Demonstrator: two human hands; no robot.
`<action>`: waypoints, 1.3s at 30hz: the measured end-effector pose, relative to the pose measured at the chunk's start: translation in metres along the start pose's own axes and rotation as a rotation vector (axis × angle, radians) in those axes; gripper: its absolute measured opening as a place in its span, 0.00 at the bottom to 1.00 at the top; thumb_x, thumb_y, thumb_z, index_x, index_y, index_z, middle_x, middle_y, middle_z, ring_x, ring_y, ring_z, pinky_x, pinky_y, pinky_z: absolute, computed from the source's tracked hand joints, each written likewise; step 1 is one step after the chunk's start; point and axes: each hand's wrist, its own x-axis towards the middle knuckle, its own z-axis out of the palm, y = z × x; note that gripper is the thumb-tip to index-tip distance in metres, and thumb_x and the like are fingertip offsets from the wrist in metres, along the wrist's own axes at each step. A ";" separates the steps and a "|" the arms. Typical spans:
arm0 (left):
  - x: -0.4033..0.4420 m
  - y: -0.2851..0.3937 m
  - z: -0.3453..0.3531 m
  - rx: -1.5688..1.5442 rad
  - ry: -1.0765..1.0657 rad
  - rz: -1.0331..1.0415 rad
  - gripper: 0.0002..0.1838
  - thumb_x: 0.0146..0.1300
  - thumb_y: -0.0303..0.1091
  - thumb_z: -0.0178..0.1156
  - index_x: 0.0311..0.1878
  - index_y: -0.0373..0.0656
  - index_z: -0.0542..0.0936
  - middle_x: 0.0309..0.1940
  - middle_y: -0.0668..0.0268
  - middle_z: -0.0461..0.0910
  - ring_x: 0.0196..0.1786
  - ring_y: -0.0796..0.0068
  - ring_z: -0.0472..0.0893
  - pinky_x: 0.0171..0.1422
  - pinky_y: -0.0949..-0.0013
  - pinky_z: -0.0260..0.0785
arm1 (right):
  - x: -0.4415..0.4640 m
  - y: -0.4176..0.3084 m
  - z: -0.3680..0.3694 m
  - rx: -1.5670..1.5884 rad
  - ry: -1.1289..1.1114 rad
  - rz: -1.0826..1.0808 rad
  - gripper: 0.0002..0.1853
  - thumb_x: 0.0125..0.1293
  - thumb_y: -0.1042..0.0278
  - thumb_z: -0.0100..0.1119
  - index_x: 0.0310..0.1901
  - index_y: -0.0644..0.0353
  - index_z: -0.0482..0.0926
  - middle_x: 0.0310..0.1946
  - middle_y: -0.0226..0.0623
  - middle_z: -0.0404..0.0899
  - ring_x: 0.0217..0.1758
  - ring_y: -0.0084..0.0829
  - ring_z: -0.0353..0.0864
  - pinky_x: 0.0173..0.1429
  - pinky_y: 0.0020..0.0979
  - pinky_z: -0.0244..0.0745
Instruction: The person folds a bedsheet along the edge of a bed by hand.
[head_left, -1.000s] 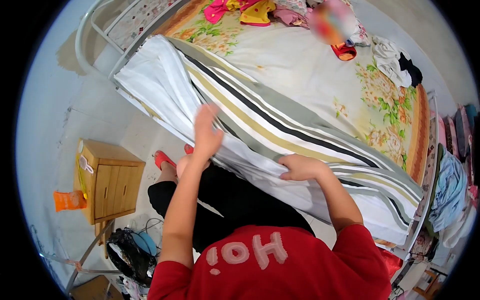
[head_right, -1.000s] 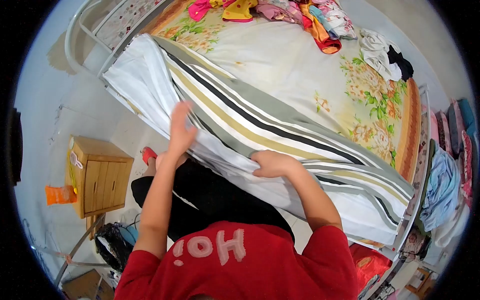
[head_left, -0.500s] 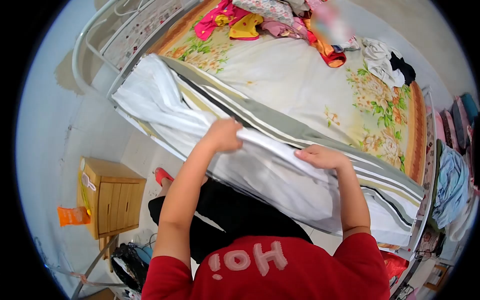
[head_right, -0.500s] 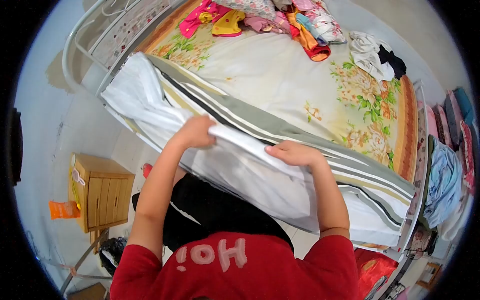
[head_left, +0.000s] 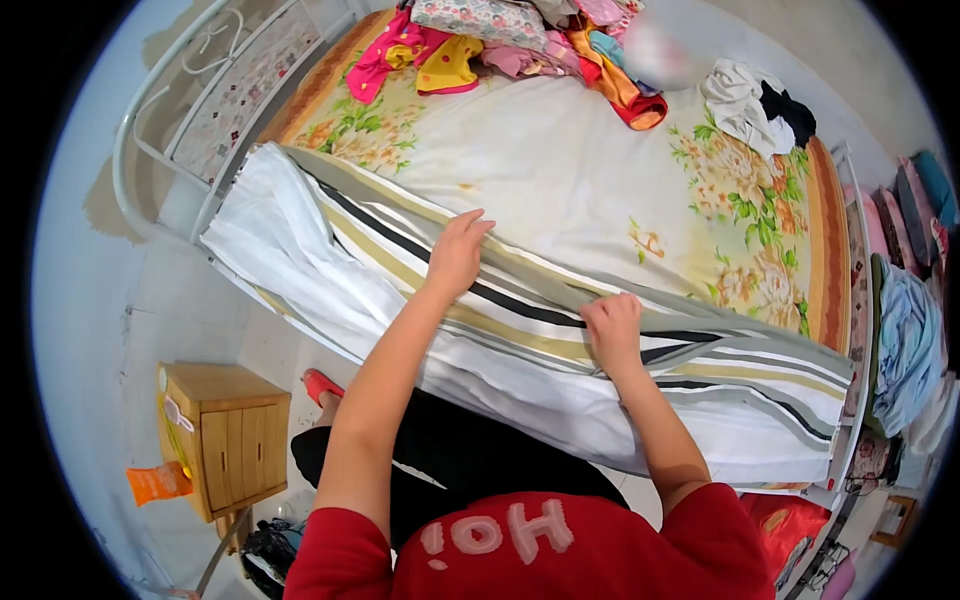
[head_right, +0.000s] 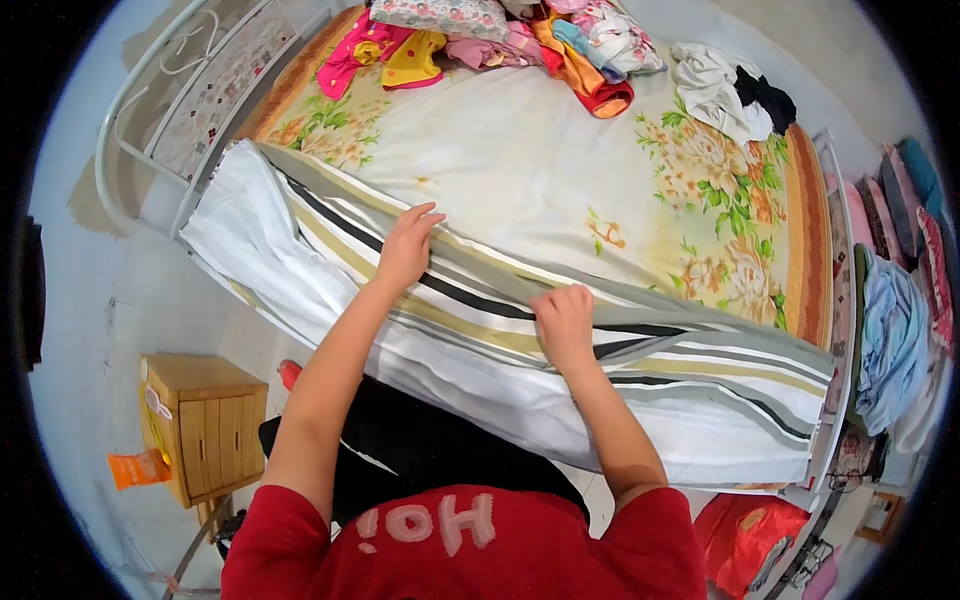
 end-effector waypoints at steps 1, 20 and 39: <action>0.001 -0.005 0.002 -0.004 -0.077 -0.049 0.17 0.56 0.21 0.53 0.49 0.42 0.77 0.53 0.56 0.74 0.52 0.51 0.75 0.56 0.59 0.69 | -0.007 -0.001 -0.002 0.052 -0.037 -0.074 0.05 0.53 0.75 0.61 0.33 0.57 0.78 0.32 0.36 0.73 0.41 0.39 0.71 0.49 0.39 0.65; 0.009 -0.012 -0.001 0.024 -0.107 -0.238 0.03 0.62 0.30 0.54 0.38 0.44 0.74 0.44 0.61 0.74 0.43 0.53 0.76 0.44 0.55 0.70 | 0.005 0.053 -0.018 -0.069 0.081 0.459 0.04 0.60 0.71 0.59 0.37 0.55 0.78 0.34 0.40 0.73 0.37 0.44 0.76 0.37 0.39 0.72; -0.013 -0.011 0.009 0.179 0.315 -0.264 0.14 0.58 0.22 0.53 0.48 0.37 0.72 0.49 0.49 0.71 0.54 0.47 0.70 0.59 0.54 0.63 | 0.008 0.070 0.016 0.040 0.223 0.535 0.05 0.61 0.68 0.60 0.34 0.58 0.76 0.33 0.38 0.73 0.32 0.40 0.75 0.36 0.35 0.71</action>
